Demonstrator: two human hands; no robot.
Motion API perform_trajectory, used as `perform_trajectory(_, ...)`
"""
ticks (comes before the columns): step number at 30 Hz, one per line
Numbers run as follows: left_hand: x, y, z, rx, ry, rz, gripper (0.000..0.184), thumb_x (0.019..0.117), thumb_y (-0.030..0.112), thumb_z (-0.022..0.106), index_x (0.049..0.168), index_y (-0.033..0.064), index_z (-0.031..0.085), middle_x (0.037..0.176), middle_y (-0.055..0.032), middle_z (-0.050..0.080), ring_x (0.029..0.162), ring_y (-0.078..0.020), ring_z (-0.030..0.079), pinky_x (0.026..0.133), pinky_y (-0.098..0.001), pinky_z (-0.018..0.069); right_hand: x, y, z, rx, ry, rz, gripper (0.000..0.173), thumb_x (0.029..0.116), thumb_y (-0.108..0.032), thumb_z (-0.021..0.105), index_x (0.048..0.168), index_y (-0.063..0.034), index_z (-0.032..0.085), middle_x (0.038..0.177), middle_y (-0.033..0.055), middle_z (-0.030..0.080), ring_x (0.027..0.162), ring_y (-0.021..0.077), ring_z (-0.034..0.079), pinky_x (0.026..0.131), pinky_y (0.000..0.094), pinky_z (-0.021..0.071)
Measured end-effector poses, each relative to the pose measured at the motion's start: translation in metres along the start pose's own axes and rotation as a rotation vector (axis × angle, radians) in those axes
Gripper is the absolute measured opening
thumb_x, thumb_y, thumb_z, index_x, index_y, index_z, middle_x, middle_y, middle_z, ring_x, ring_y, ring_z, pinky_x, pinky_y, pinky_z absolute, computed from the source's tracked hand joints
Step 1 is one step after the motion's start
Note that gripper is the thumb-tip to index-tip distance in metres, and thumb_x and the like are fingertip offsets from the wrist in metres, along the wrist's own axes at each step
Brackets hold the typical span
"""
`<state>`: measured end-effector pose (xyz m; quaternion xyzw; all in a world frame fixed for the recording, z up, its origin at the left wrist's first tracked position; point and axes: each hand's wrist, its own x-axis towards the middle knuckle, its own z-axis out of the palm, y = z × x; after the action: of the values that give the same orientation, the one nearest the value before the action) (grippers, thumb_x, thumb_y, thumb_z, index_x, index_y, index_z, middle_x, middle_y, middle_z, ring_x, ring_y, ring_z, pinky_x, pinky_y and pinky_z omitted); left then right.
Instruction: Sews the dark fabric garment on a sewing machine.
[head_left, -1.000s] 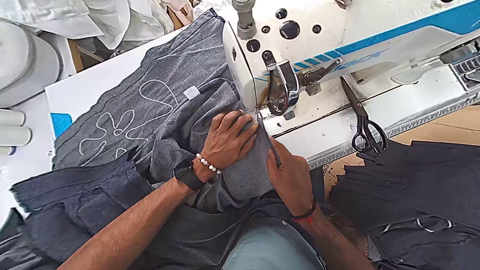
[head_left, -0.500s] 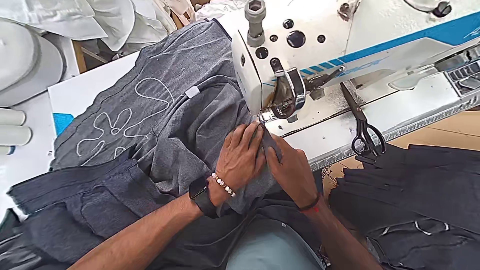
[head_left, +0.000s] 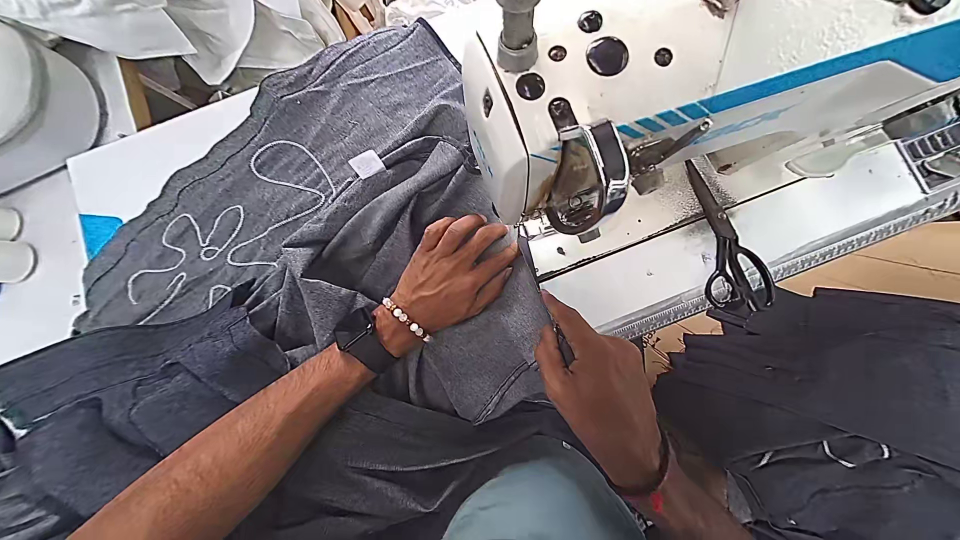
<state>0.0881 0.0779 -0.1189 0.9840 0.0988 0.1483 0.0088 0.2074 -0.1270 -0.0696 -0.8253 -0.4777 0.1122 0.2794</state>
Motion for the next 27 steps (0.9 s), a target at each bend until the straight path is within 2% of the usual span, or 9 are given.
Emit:
perform_trajectory(10,0.023,-0.048,-0.009,0.033,0.038,0.397,0.031,0.1054,0.039,0.052,0.122,0.0279,0.075,0.124,-0.0048,0.070,0.120,-0.0280,0.058,0.104,-0.0453,0.0396,0.058,-0.019,-0.012,-0.222,-0.131,-0.080,0.028,0.0960,-0.023,0.053,0.110,-0.0127,0.075,0.056,0.0019,0.057,0.050,0.0231,0.059,0.043,0.0408,0.0441)
perform_trajectory(12,0.021,-0.019,-0.023,-0.095,-0.067,0.199,0.028,0.1019,0.026,0.056,0.119,0.0192,0.077,0.122,-0.0094,0.070,0.121,-0.0318,0.060,0.102,-0.0482,0.0458,0.074,-0.007,-0.004,-0.160,-0.125,-0.060,0.034,0.0971,-0.031,0.054,0.119,-0.0134,0.074,0.060,0.0035,0.060,0.054,0.0251,0.061,0.046,0.0445,0.0459)
perform_trajectory(14,0.006,0.027,-0.018,-0.304,-0.064,-0.174,0.032,0.0974,0.021,0.051,0.117,0.0115,0.074,0.130,-0.0093,0.066,0.130,-0.0294,0.055,0.109,-0.0455,0.0459,0.086,0.010,0.011,-0.157,-0.115,-0.028,0.035,0.0965,-0.036,0.056,0.113,-0.0098,0.073,0.065,0.0068,0.061,0.058,0.0284,0.063,0.048,0.0473,0.0467)
perform_trajectory(16,-0.011,0.052,-0.004,-0.348,-0.068,-0.342,0.038,0.1031,0.032,0.047,0.131,0.0133,0.065,0.152,-0.0031,0.053,0.149,-0.0241,0.039,0.123,-0.0453,0.0320,0.092,0.020,0.020,-0.163,-0.161,0.003,0.037,0.0971,-0.039,0.058,0.116,-0.0115,0.073,0.069,0.0089,0.065,0.063,0.0304,0.065,0.052,0.0496,0.0498)
perform_trajectory(18,-0.022,0.048,0.003,-0.267,-0.072,-0.276,0.046,0.1061,0.041,0.043,0.142,0.0187,0.061,0.161,0.0012,0.045,0.154,-0.0240,0.031,0.127,-0.0520,0.0221,0.083,0.031,0.020,-0.177,-0.125,-0.048,0.043,0.0961,-0.044,0.059,0.126,-0.0167,0.072,0.064,0.0057,0.063,0.056,0.0280,0.063,0.048,0.0472,0.0479)
perform_trajectory(20,-0.025,0.029,0.000,-0.233,-0.109,-0.164,0.049,0.1054,0.047,0.042,0.147,0.0259,0.058,0.162,0.0031,0.044,0.155,-0.0248,0.029,0.126,-0.0553,0.0197,0.066,0.045,0.007,-0.145,-0.171,-0.050,0.047,0.0947,-0.049,0.059,0.126,-0.0147,0.067,0.060,0.0019,0.059,0.053,0.0235,0.060,0.048,0.0454,0.0482)
perform_trajectory(23,-0.027,0.007,-0.001,-0.232,-0.153,0.025,0.046,0.1053,0.053,0.040,0.148,0.0429,0.054,0.164,0.0039,0.040,0.156,-0.0291,0.025,0.126,-0.0585,0.0171,0.031,0.076,-0.018,0.021,-0.267,-0.099,0.057,0.0962,-0.042,0.064,0.143,-0.0106,0.057,0.067,-0.0013,0.062,0.052,0.0147,0.056,0.049,0.0391,0.0506)
perform_trajectory(25,-0.027,0.008,-0.001,-0.228,-0.149,0.122,0.044,0.1065,0.051,0.038,0.148,0.0463,0.053,0.163,0.0018,0.042,0.154,-0.0308,0.029,0.124,-0.0579,0.0207,-0.002,0.084,-0.028,0.111,-0.273,-0.162,0.043,0.0942,-0.029,0.065,0.134,-0.0124,0.065,0.072,-0.0017,0.064,0.054,0.0116,0.056,0.048,0.0356,0.0500)
perform_trajectory(27,-0.023,0.016,-0.004,-0.239,-0.156,0.131,0.042,0.1063,0.044,0.040,0.144,0.0427,0.058,0.158,0.0002,0.048,0.151,-0.0293,0.035,0.123,-0.0574,0.0231,-0.034,0.077,-0.029,0.092,-0.318,-0.311,0.027,0.0908,-0.016,0.061,0.116,-0.0146,0.070,0.086,0.0005,0.070,0.063,0.0132,0.066,0.050,0.0371,0.0557)
